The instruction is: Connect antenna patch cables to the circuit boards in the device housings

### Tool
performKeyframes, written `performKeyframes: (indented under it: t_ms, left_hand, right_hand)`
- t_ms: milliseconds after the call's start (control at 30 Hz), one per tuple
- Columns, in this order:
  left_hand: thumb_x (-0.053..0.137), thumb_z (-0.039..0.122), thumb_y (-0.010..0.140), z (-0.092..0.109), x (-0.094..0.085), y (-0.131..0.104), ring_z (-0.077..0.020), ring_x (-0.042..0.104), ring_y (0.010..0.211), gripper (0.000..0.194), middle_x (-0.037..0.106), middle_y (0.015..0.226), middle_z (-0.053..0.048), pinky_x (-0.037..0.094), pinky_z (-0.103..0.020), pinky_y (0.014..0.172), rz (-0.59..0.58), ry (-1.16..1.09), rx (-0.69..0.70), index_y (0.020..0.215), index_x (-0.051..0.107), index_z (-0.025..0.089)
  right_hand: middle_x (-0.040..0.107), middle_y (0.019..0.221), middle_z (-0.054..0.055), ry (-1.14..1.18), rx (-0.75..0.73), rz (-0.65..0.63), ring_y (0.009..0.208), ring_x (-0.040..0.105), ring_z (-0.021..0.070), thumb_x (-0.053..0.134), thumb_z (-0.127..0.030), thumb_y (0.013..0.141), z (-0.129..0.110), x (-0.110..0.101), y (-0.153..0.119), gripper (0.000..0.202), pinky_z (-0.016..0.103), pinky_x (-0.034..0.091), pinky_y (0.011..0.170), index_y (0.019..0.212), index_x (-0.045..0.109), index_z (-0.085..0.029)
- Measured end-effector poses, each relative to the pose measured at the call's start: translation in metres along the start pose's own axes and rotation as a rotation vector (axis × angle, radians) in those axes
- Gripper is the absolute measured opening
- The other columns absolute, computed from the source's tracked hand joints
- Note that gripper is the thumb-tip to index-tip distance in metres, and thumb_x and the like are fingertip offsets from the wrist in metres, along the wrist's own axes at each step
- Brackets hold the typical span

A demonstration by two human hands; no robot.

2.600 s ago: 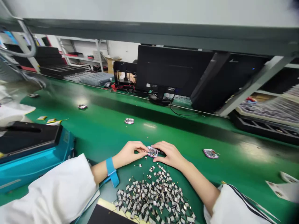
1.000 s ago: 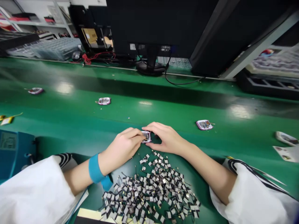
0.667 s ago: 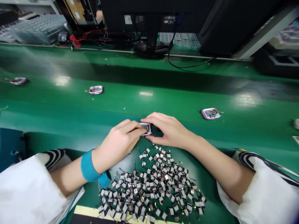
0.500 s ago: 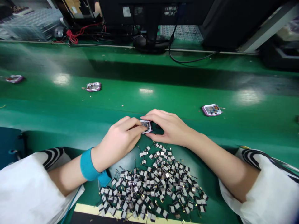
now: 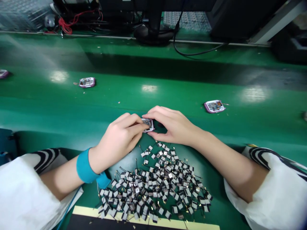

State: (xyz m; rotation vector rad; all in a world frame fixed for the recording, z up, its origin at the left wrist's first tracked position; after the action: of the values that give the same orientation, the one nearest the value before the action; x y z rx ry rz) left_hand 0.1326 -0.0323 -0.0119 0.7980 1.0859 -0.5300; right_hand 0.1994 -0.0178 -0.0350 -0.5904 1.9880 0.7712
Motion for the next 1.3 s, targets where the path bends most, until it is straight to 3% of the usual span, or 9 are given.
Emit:
performKeyframes:
  t_ms: [567,800,1000,1133,1233,1300]
  left_hand:
    - [0.044,0.019,0.084,-0.002,0.001,0.001,-0.0129,0.048,0.075,0.018,0.056,0.084,-0.003,0.042,-0.026,0.067,0.013,-0.048,-0.003,0.091,0.061,0.017]
    - [0.044,0.019,0.084,-0.002,0.003,0.001,-0.013,0.047,0.075,0.018,0.055,0.083,-0.003,0.042,-0.025,0.067,0.001,-0.042,-0.004,0.092,0.06,0.017]
    - [0.044,0.016,0.083,-0.001,0.003,-0.001,-0.0134,0.046,0.074,0.018,0.055,0.082,-0.003,0.042,-0.025,0.066,0.019,-0.035,0.032,0.092,0.06,0.015]
    - [0.043,0.016,0.084,0.0,0.003,-0.002,-0.0139,0.046,0.073,0.019,0.055,0.08,-0.004,0.041,-0.026,0.067,0.022,-0.041,0.052,0.093,0.06,0.016]
    - [0.042,0.015,0.084,-0.001,0.004,-0.002,-0.0141,0.045,0.073,0.019,0.053,0.079,-0.004,0.041,-0.026,0.066,0.011,-0.047,0.051,0.091,0.06,0.015]
    - [0.041,0.015,0.084,-0.001,0.004,-0.002,-0.0142,0.045,0.073,0.02,0.053,0.078,-0.004,0.041,-0.025,0.066,0.013,-0.049,0.049,0.09,0.06,0.014]
  right_hand:
    - [0.053,0.103,0.005,0.001,0.013,-0.017,0.092,0.05,0.0176,0.049,-0.033,0.078,0.0,0.0,0.0,0.034,0.03,0.043,0.077,0.108,0.046,-0.018]
    - [0.052,0.103,0.007,0.068,0.006,-0.026,0.094,0.048,0.0178,0.052,-0.031,0.078,0.0,0.0,0.001,0.038,0.031,0.042,0.08,0.111,0.044,-0.014]
    - [0.05,0.102,0.008,0.297,0.046,0.08,0.098,0.047,0.0142,0.029,-0.02,0.089,0.008,-0.016,-0.002,0.023,0.032,0.039,0.087,0.105,0.045,-0.017]
    - [0.047,0.1,0.008,0.044,0.106,0.183,0.096,0.042,0.0184,0.035,-0.023,0.088,0.015,-0.027,-0.006,0.027,0.039,0.038,0.085,0.111,0.048,-0.02]
    - [0.047,0.091,0.008,-0.192,0.122,0.166,0.084,0.041,0.0194,0.04,-0.023,0.085,0.012,-0.025,-0.008,0.032,0.038,0.041,0.074,0.116,0.048,-0.02]
    - [0.048,0.084,0.007,-0.191,0.108,0.132,0.079,0.044,0.0176,0.041,-0.021,0.085,0.009,-0.021,-0.01,0.033,0.034,0.043,0.069,0.117,0.047,-0.018]
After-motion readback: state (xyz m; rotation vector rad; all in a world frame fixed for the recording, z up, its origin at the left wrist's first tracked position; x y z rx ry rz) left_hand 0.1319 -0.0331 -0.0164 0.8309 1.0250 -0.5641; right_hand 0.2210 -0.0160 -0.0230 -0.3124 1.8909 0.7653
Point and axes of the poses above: each hand's wrist, its own y-axis towards the middle knuckle, its own x-axis out of the palm, z = x × y, the point moved 9 cm from there along y, towards the middle knuckle
